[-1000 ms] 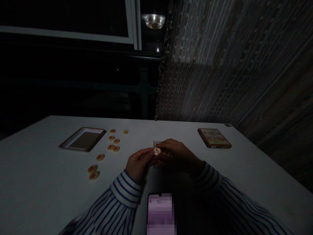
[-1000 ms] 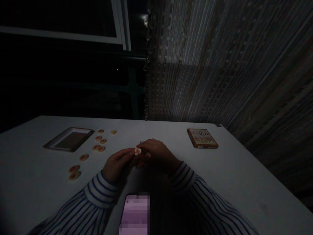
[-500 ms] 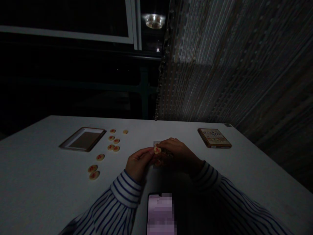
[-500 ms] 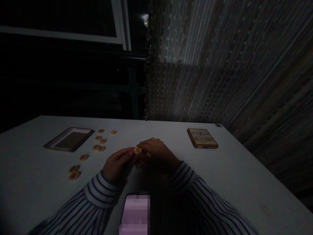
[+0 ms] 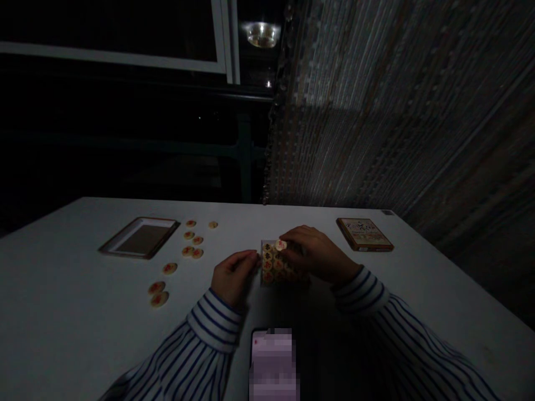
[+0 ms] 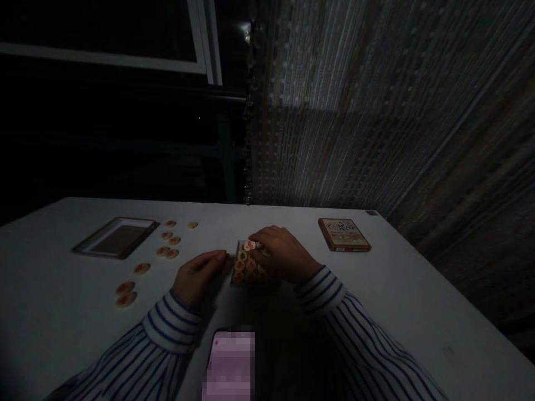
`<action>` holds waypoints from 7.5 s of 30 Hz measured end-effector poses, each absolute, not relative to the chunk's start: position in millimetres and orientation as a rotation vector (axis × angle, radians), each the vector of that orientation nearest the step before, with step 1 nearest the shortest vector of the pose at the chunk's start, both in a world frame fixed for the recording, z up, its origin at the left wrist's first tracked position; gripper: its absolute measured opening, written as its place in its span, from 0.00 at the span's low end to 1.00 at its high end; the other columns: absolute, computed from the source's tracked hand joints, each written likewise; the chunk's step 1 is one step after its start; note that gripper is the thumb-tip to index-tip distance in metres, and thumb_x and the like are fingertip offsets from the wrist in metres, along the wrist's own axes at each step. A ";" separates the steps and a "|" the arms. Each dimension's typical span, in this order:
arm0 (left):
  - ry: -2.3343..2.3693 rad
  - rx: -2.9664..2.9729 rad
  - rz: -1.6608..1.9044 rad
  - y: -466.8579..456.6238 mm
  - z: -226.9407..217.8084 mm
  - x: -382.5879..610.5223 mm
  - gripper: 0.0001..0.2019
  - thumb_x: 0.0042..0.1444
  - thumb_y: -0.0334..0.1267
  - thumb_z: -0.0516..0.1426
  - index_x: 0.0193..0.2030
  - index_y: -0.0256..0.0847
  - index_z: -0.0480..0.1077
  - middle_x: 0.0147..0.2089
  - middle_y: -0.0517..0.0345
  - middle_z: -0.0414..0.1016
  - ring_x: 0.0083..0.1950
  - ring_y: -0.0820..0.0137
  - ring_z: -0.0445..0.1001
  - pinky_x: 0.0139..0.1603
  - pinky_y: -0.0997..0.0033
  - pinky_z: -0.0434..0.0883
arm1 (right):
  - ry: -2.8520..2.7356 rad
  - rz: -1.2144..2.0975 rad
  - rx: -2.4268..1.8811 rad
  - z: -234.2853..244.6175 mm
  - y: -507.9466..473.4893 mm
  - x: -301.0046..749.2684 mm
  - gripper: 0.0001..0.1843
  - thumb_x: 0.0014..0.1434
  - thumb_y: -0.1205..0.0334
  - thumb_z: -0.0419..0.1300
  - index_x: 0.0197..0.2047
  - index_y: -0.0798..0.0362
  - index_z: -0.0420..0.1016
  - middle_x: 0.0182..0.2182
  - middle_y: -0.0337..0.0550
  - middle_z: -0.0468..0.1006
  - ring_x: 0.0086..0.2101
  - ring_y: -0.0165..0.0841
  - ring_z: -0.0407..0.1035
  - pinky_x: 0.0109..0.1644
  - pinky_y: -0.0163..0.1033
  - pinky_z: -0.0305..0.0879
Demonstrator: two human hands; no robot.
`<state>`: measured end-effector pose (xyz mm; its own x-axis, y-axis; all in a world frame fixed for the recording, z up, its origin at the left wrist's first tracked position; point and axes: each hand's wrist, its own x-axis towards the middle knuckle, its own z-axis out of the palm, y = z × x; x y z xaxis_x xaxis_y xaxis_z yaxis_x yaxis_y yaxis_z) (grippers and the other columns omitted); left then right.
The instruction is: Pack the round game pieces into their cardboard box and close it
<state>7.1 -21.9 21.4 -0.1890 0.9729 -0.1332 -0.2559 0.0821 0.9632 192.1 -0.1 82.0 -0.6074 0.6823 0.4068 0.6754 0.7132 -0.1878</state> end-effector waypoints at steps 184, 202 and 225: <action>1.469 1.434 1.165 -21.7 -0.1 7.3 0.15 0.34 0.39 0.60 0.33 0.37 0.72 0.19 0.63 0.66 0.20 0.76 0.64 0.23 0.75 0.63 | -2.854 0.052 -1.354 91.2 1.3 207.7 0.14 0.55 0.57 0.50 0.41 0.50 0.71 0.37 0.45 0.73 0.38 0.35 0.66 0.40 0.37 0.54; 1.472 1.384 1.243 -21.7 -4.4 10.8 0.15 0.38 0.42 0.59 0.33 0.37 0.72 0.19 0.62 0.67 0.21 0.74 0.64 0.23 0.75 0.63 | -2.979 0.036 -1.358 80.4 2.1 206.5 0.12 0.55 0.60 0.48 0.36 0.50 0.71 0.36 0.44 0.74 0.37 0.34 0.66 0.38 0.37 0.54; 1.465 1.418 1.195 -21.7 -2.6 7.2 0.15 0.39 0.42 0.59 0.35 0.37 0.72 0.21 0.60 0.69 0.23 0.73 0.66 0.26 0.73 0.65 | -2.896 -0.007 -1.446 88.2 2.1 210.9 0.14 0.56 0.60 0.47 0.39 0.50 0.72 0.36 0.44 0.75 0.38 0.36 0.67 0.40 0.38 0.56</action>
<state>7.2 -21.7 -2.6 -0.0953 0.9919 0.0839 0.2814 -0.0540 0.9581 210.9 2.1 88.2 -0.5973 0.7977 -0.0832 0.7973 0.6018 0.0466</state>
